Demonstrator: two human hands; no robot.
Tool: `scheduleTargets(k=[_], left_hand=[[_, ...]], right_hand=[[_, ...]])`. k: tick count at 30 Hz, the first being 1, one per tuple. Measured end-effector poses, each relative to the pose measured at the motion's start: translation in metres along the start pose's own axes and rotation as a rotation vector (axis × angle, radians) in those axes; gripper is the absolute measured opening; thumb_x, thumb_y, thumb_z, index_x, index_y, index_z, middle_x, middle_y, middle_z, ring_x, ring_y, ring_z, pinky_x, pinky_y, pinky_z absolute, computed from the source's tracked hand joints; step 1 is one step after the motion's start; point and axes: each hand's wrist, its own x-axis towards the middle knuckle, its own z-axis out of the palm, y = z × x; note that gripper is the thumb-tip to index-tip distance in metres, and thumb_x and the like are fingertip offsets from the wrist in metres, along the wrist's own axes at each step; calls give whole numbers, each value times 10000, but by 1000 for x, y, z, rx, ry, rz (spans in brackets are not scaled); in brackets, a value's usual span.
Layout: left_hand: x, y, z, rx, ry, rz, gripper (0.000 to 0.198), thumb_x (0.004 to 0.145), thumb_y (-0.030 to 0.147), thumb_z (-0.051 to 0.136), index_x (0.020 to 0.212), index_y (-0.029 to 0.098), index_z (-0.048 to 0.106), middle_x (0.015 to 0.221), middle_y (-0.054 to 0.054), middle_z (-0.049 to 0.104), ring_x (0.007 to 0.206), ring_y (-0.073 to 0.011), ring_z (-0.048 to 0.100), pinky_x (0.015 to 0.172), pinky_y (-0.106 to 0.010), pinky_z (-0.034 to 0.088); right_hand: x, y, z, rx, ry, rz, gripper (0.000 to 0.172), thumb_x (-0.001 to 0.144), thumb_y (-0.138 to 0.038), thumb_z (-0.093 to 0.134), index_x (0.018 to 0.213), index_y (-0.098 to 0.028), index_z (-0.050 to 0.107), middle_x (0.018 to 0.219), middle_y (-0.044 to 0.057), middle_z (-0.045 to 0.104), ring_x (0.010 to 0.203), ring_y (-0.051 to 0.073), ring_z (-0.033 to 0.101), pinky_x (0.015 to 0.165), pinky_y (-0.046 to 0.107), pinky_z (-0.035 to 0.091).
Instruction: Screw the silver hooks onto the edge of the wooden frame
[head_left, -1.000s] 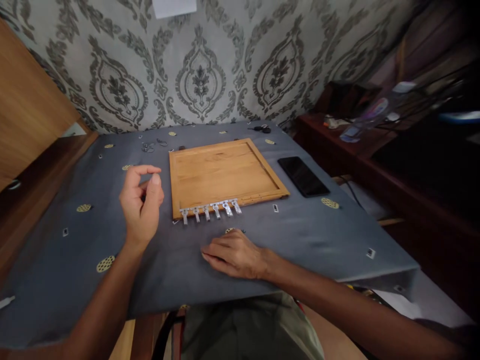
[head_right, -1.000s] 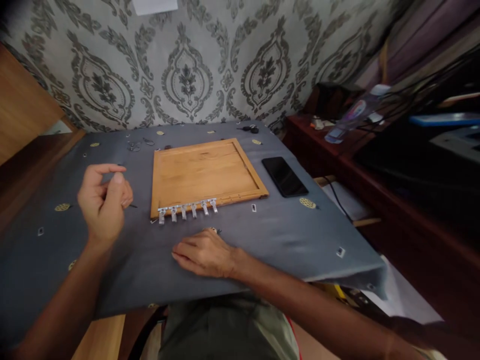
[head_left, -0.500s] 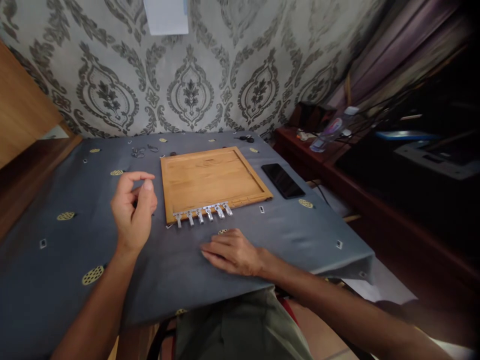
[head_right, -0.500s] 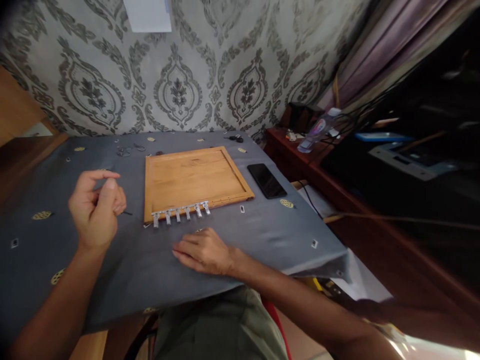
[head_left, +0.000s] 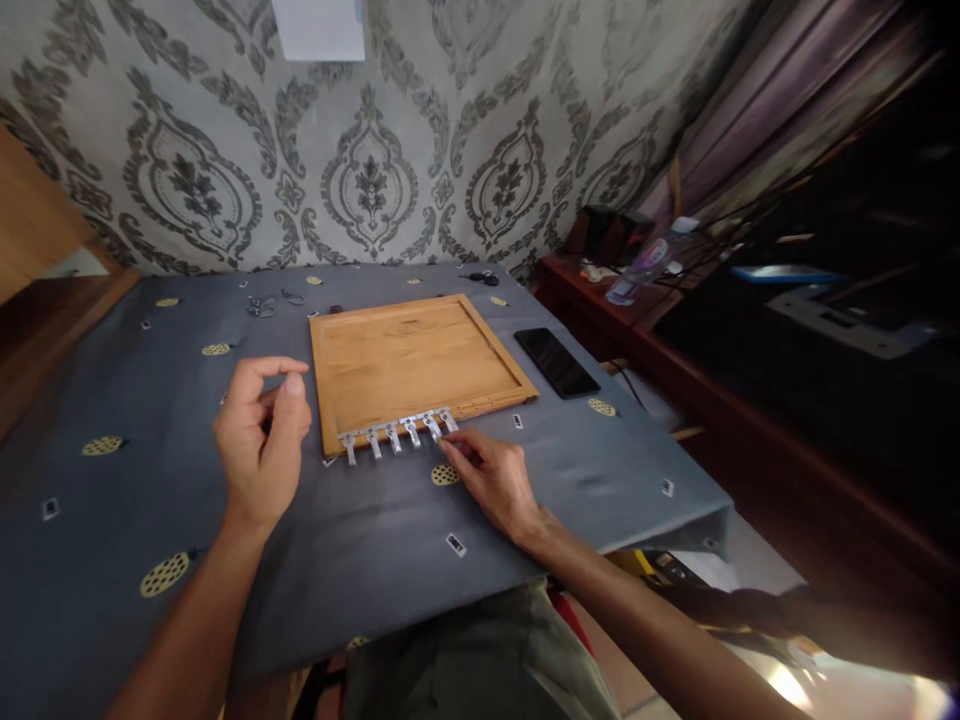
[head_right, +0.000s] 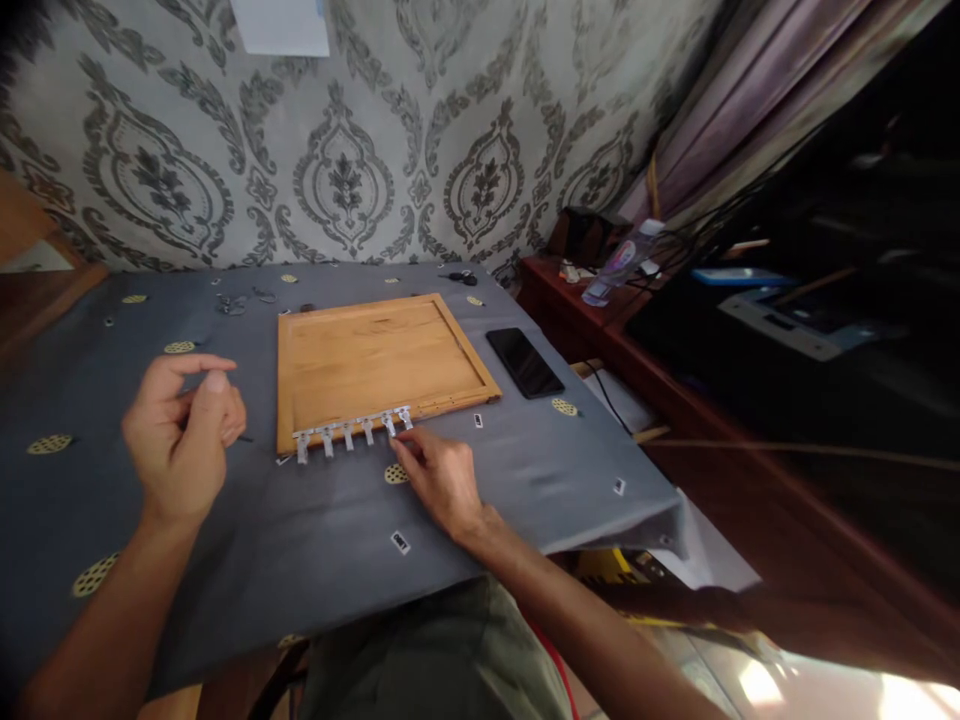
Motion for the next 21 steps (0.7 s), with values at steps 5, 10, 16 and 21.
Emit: scheduleTargets(k=[5,10,16,21], left_hand=[[0,2,0,-17,-1,-1,139,957,338,572,970,201,589,489,88,369,407,-81,347,416,-245,284],[0,1,0,-27,-11,14,138,958,332,570,975,197,590,488,89,361,407,-81,344,420,-245,295],[-1,2,-1,-17,-13,13,135,963,329,563,988,199,590,495,88,366,409,-83,343,429,-253,299],[-1,3,-2,-25,-10,23,129,959,322,571,985,198,590,498,87,366,408,-85,342,422,-258,292]], right_hand=[[2,2,1,-42,-22,35,216,914,-356,590,846,-218,742,649,3,721,542,143,636,539,235,421],[2,2,2,-12,-58,34,218,909,-335,579,844,-220,751,664,5,728,560,145,643,550,239,426],[3,2,3,-2,-68,17,233,912,-340,563,858,-217,753,634,-1,711,523,135,605,532,242,407],[2,1,3,-10,-64,13,230,910,-347,559,853,-225,745,626,-9,703,512,127,589,520,238,397]])
